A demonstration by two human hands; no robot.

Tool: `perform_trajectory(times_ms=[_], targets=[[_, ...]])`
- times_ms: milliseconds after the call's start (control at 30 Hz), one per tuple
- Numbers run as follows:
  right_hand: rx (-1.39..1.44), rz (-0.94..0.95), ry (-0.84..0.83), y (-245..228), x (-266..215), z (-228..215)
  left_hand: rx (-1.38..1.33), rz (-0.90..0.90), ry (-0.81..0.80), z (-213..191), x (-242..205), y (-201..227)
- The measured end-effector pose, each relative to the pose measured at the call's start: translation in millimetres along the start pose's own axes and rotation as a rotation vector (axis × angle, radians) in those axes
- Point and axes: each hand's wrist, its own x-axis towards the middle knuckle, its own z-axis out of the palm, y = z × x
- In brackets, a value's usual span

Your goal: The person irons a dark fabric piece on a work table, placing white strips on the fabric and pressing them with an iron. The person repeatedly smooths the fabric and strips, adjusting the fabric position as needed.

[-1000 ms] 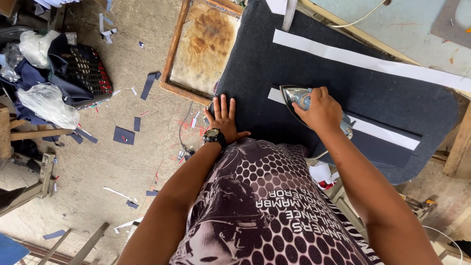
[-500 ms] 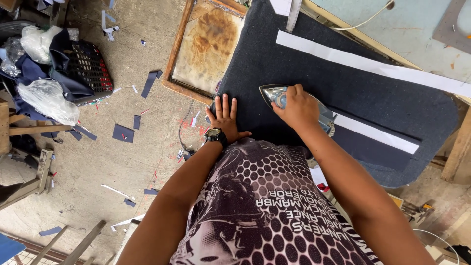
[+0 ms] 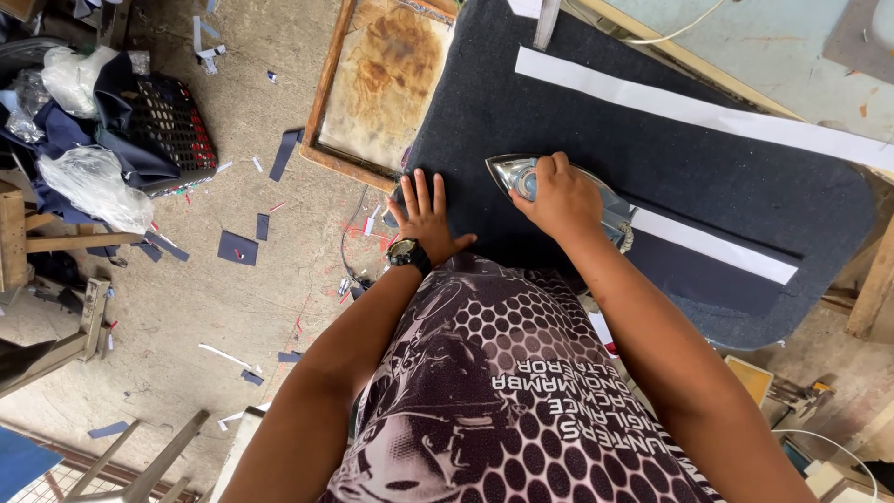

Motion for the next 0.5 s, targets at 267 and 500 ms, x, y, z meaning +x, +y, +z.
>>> perform_trajectory(times_ms=[267, 500], targets=[[-0.04, 0.008, 0.003, 49, -37, 7, -0.057, 0.017, 0.121, -3, 13, 70], [-0.029, 0.014, 0.025, 107, -83, 1, 0.05, 0.171, 0.128, 23, 21, 151]])
